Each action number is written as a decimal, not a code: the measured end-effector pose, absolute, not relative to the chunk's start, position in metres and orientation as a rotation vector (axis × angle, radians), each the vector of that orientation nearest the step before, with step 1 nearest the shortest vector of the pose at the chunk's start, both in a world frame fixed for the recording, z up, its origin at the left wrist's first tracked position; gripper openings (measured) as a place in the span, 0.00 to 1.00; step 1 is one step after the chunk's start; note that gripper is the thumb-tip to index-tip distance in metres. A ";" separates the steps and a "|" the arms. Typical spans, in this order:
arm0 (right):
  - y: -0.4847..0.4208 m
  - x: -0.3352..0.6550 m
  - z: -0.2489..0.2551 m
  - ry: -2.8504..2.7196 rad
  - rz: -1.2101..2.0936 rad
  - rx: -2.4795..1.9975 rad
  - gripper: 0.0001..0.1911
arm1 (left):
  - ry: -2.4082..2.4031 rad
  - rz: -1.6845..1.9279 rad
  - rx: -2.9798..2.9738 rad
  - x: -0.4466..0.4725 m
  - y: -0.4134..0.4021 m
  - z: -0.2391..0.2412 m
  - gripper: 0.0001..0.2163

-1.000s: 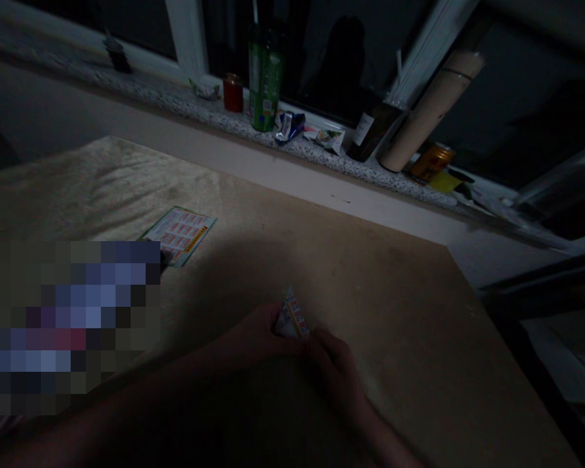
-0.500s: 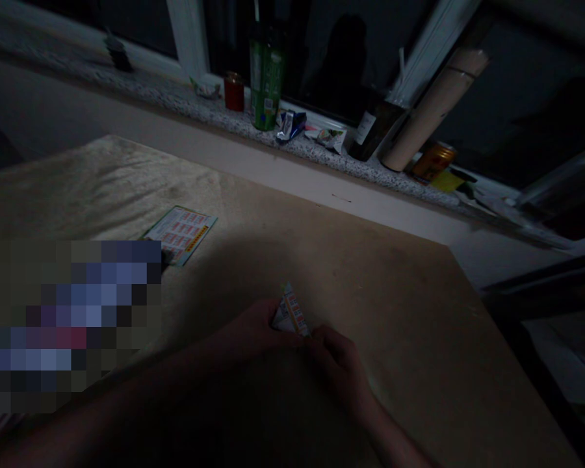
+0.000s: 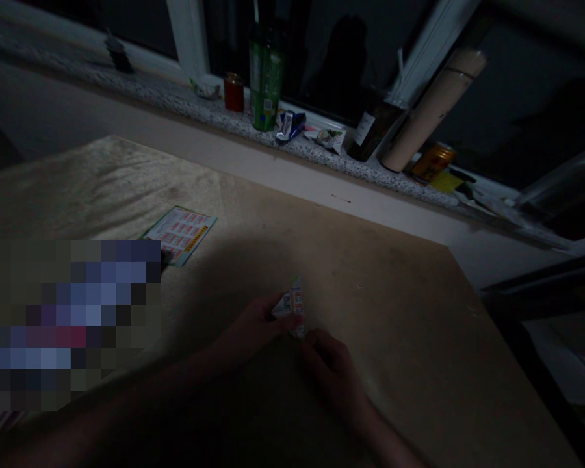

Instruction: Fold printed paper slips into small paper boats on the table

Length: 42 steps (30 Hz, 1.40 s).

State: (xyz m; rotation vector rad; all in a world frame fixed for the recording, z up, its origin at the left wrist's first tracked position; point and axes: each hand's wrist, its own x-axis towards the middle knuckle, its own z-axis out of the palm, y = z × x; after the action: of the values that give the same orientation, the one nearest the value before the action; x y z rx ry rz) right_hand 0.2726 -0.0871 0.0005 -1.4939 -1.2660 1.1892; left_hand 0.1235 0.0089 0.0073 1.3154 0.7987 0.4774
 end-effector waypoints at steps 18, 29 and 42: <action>-0.078 0.276 -0.005 -0.983 1.123 -1.353 0.13 | 0.602 0.304 1.878 0.120 0.003 0.007 0.15; -0.077 0.279 -0.004 -0.999 1.087 -1.449 0.12 | 0.587 0.251 1.598 0.119 0.002 0.005 0.15; -0.077 0.283 -0.001 -1.220 0.955 -1.433 0.05 | 0.568 0.107 1.289 0.114 0.013 0.011 0.17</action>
State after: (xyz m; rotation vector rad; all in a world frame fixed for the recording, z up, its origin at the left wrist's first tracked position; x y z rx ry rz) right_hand 0.2830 -0.0770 -0.0008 -1.4334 -1.2203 0.9547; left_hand 0.1142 0.0126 0.0105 1.2891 0.5676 0.1068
